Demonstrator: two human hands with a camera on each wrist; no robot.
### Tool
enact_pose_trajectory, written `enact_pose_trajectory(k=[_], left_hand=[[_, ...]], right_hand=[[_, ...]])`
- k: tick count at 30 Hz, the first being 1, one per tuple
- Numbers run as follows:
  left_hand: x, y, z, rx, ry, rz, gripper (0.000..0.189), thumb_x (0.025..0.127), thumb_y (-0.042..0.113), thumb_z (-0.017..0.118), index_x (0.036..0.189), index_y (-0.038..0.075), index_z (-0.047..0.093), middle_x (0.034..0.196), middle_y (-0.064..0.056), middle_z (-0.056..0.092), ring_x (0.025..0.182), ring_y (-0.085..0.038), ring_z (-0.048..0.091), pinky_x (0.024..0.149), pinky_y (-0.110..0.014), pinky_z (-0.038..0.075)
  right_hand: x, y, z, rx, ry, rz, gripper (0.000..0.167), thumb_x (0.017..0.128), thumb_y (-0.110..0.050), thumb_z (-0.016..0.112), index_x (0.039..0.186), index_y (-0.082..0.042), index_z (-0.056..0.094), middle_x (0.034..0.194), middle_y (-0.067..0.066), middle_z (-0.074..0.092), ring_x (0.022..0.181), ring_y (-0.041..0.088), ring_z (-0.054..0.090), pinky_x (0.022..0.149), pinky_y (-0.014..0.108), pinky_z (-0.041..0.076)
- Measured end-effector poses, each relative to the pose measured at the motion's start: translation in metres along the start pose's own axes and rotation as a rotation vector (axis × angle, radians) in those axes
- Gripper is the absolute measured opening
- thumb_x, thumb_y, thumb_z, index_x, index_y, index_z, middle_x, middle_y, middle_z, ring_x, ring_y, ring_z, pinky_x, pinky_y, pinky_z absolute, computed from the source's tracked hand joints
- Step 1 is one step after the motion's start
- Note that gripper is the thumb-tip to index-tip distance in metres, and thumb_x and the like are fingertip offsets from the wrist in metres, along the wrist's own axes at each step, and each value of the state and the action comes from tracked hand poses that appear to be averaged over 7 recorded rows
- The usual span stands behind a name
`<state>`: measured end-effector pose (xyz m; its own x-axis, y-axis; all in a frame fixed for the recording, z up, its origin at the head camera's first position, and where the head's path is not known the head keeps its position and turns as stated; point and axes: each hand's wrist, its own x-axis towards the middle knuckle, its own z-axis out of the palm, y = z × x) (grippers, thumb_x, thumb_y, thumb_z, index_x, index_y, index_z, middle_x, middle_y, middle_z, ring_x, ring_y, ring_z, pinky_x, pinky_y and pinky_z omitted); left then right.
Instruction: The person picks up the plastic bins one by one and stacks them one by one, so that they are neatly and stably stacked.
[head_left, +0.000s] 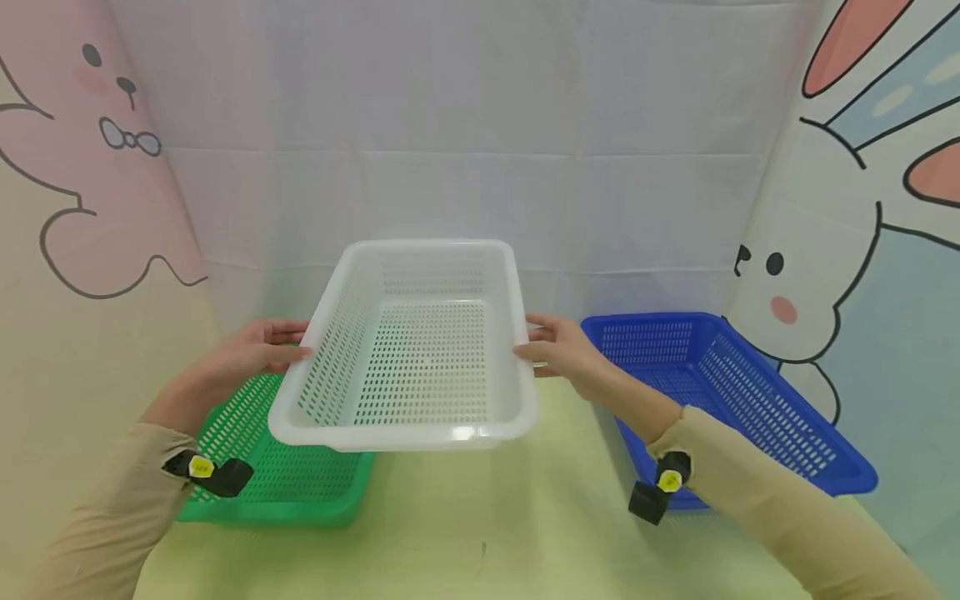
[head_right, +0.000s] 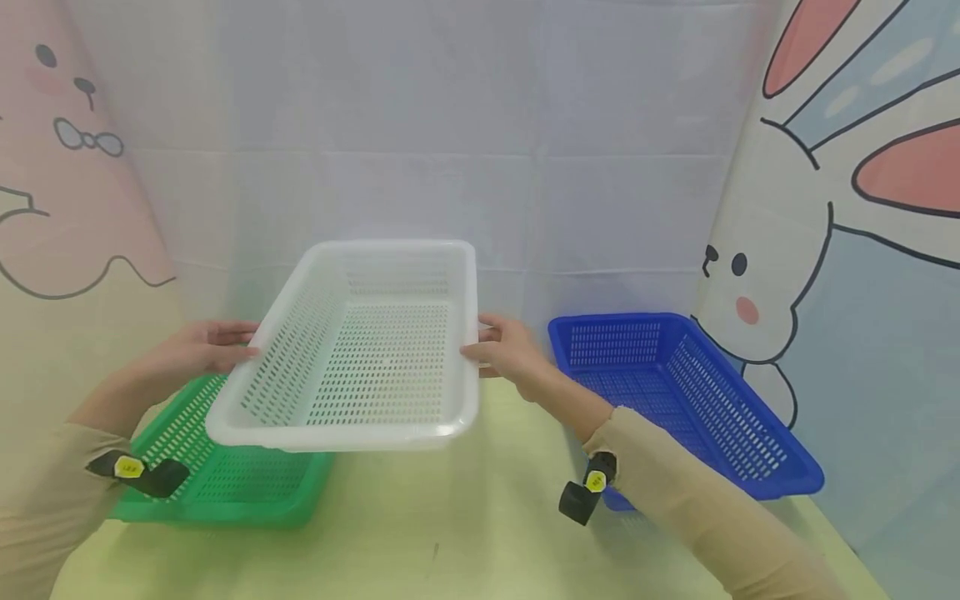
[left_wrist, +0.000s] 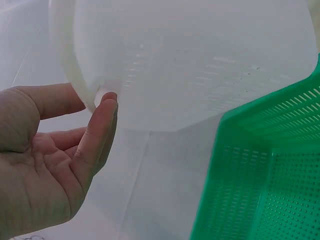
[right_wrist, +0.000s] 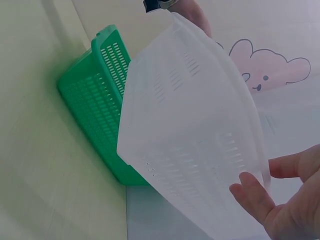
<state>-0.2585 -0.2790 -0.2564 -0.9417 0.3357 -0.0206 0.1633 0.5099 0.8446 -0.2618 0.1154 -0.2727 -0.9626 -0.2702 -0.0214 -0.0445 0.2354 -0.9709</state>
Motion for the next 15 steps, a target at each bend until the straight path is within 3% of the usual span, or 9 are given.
enact_pose_trajectory(k=[3, 11, 15], left_hand=[[-0.005, -0.001, -0.008, 0.031, 0.028, -0.011, 0.058, 0.091, 0.021, 0.056, 0.135, -0.009, 0.032, 0.126, -0.020, 0.048, 0.090, -0.005, 0.059, 0.079, -0.029, 0.048], [-0.019, -0.012, -0.030, 0.087, 0.090, -0.018, 0.058, 0.092, 0.026, 0.054, 0.134, -0.007, 0.034, 0.103, 0.015, 0.059, 0.089, -0.004, 0.060, 0.078, -0.024, 0.047], [-0.026, -0.019, -0.040, 0.087, 0.119, -0.015, 0.057, 0.093, 0.023, 0.052, 0.134, -0.010, 0.032, 0.097, 0.022, 0.058, 0.087, -0.003, 0.060, 0.074, -0.019, 0.047]], right_hand=[[0.003, -0.002, 0.009, 0.047, -0.006, -0.023, 0.064, 0.085, -0.003, 0.060, 0.141, -0.005, 0.030, 0.124, 0.021, 0.050, 0.108, 0.033, 0.055, 0.084, 0.044, 0.049], [0.009, -0.009, 0.033, 0.146, -0.048, -0.056, 0.065, 0.082, 0.002, 0.060, 0.140, -0.002, 0.031, 0.126, 0.022, 0.049, 0.107, 0.033, 0.055, 0.082, 0.043, 0.050], [0.010, -0.013, 0.047, 0.175, -0.065, -0.058, 0.064, 0.082, 0.005, 0.059, 0.140, -0.002, 0.031, 0.129, 0.021, 0.048, 0.110, 0.033, 0.054, 0.083, 0.042, 0.050]])
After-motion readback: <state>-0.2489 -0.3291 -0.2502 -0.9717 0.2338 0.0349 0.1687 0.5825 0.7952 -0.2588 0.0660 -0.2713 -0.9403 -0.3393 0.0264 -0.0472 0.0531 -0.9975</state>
